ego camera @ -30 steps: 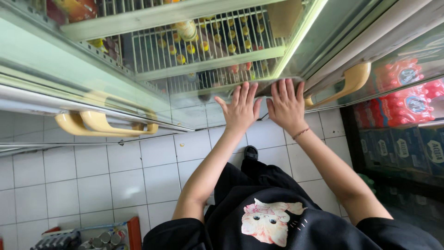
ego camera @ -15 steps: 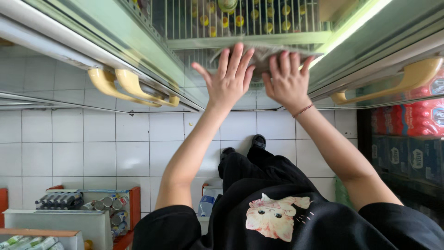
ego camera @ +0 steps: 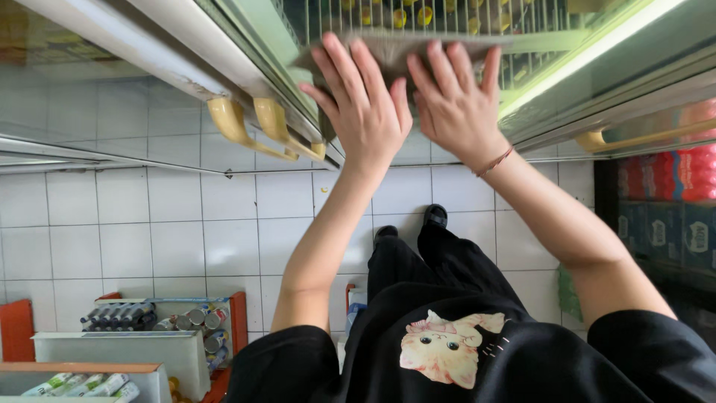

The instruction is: The person cleans the glass doors of commercial refrigerators in a store using a cloth and a spray bottle. They wipe the exterior glass surfaces of multiple units, occasionally spraying the cloth with a cleaning solution from a green bottle. The person handles the cloth and spray bottle throughout the task.

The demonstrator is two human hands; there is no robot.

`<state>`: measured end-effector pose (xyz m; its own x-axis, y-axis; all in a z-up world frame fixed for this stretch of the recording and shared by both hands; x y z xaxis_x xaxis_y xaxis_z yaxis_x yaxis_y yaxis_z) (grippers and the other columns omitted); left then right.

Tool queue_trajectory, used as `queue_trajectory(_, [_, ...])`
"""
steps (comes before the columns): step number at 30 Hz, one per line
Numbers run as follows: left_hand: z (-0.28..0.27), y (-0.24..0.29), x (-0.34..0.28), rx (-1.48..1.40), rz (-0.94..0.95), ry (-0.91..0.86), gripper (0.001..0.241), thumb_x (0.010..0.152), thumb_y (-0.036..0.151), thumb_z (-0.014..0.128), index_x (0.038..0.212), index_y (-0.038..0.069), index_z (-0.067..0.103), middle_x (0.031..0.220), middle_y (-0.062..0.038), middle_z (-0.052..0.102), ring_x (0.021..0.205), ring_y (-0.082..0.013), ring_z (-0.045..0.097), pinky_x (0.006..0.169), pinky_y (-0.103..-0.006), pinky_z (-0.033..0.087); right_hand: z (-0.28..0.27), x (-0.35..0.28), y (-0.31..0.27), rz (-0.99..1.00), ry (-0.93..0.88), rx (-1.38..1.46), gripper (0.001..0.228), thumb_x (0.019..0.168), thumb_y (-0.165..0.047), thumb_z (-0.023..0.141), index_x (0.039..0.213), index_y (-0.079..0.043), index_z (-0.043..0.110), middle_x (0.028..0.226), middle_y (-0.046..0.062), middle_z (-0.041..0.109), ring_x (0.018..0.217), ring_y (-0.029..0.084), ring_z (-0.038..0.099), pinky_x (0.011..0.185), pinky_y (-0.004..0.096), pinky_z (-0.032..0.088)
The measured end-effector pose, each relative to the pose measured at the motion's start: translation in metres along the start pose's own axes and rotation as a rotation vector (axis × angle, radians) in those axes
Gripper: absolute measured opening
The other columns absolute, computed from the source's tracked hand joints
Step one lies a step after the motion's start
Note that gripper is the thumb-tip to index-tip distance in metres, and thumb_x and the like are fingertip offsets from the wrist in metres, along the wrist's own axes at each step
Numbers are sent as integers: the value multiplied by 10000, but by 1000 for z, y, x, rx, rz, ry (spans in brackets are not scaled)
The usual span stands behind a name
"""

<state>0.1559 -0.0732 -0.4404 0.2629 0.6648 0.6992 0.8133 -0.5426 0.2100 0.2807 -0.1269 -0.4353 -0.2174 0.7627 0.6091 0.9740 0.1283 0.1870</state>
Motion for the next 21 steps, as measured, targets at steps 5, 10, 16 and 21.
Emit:
queue_trajectory(5, [-48, -4, 87, -36, 94, 207, 537, 1098, 465, 489, 1348, -5, 557, 1485, -304, 346, 1443, -562, 306, 1170, -860, -79, -34, 54, 8, 141, -34, 127, 505, 1029, -199, 538, 1514, -77, 611, 1559, 171, 444, 1432, 399, 419, 1140, 724, 203])
queue_trajectory(10, [-61, -17, 78, 113, 152, 345, 611, 1114, 606, 431, 1427, 92, 537, 1545, -205, 315, 1489, -514, 280, 1127, -897, -202, -20, 52, -5, 100, 70, -118, 549, 1013, -306, 528, 1530, -132, 585, 1638, 218, 323, 1498, 459, 279, 1162, 750, 119])
queue_trajectory(16, [-19, -54, 11, 106, 105, 280, 767, 1134, 579, 267, 1708, 112, 64, 1743, -208, 30, 1623, -457, 5, 1111, -826, -217, 48, 4, -37, 1, 81, -228, 612, 1034, -459, 547, 1607, -264, 464, 1696, 140, 208, 1603, 368, 136, 1223, 769, 26])
queue_trajectory(21, [42, -72, -60, 120, 75, 162, 777, 1181, 512, 301, 1719, 54, -23, 1743, -247, -51, 1616, -492, -12, 1133, -788, -171, 121, -55, -61, -4, 91, -195, 611, 1071, -437, 553, 1629, -290, 350, 1788, 75, 40, 1680, 295, -11, 1255, 715, -41])
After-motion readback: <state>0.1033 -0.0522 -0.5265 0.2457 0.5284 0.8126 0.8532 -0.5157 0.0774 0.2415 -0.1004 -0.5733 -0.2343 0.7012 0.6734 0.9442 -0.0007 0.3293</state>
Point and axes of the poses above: each hand's wrist, its own x-axis towards the middle knuckle, its own z-axis out of the palm, y = z × x, the point moved 8 cm from there along x, towards the middle knuckle
